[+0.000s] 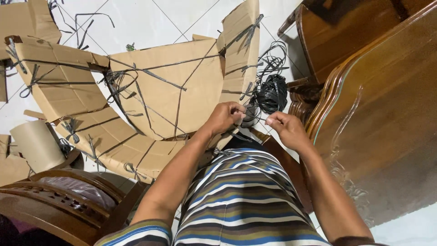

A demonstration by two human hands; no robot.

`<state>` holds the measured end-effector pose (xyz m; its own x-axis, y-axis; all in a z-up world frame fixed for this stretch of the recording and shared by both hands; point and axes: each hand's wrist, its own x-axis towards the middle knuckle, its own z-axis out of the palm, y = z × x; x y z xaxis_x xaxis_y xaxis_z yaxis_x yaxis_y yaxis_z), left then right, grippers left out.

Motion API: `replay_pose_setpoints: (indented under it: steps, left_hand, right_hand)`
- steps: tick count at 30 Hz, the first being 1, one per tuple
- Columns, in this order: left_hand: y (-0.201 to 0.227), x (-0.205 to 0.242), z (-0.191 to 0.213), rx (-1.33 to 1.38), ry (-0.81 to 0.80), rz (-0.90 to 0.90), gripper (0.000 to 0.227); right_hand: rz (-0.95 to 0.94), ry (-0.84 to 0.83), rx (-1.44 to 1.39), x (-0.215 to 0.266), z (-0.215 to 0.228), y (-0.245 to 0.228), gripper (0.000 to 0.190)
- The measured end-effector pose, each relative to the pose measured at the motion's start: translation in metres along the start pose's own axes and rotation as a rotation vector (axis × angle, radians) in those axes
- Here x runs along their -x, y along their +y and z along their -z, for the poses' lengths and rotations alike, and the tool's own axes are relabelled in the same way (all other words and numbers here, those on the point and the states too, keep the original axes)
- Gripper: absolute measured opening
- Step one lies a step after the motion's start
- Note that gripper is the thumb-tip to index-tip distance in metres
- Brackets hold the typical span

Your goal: Assembling a large curved cardboard structure by threading and twisting wires through holes to join panels.

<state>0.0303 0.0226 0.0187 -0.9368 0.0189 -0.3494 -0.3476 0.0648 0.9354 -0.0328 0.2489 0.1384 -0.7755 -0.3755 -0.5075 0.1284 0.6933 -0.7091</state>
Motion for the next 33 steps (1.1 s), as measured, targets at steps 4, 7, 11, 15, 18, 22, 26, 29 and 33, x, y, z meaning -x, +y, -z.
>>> replay_pose_setpoints:
  steps: [4,7,11,15,18,22,26,29,33]
  left_hand:
    - [-0.004,-0.002,-0.005,-0.174,0.032,-0.188,0.015]
    - [-0.021,0.001,-0.013,-0.054,0.127,-0.140,0.013]
    - [-0.023,0.003,-0.018,0.020,0.211,-0.046,0.014]
    - [-0.018,0.004,-0.015,0.046,0.195,-0.065,0.012]
    - [-0.009,0.007,-0.009,0.028,0.150,-0.135,0.011]
    - [-0.005,0.008,-0.007,0.032,0.123,-0.163,0.012]
    - [-0.010,0.010,-0.009,0.078,0.144,-0.107,0.011]
    - [-0.012,0.005,-0.012,0.156,0.159,-0.004,0.010]
    - [-0.014,-0.005,-0.012,0.313,0.181,0.122,0.012]
  right_hand:
    - [0.238,-0.063,0.064,-0.015,-0.008,-0.012,0.011]
    - [0.524,0.059,0.153,-0.051,-0.024,-0.013,0.012]
    - [0.627,0.334,0.117,-0.042,-0.007,-0.056,0.031]
    - [0.616,0.122,0.180,-0.055,-0.031,-0.014,0.037]
    - [0.590,-0.016,0.193,-0.066,-0.050,0.010,0.039]
    - [0.577,-0.012,0.231,-0.087,-0.063,0.038,0.026]
    - [0.530,0.018,0.260,-0.087,-0.066,0.048,0.009]
    - [0.476,0.034,0.178,-0.073,-0.071,0.040,0.007]
    - [0.431,0.113,0.020,-0.058,-0.080,0.023,0.009]
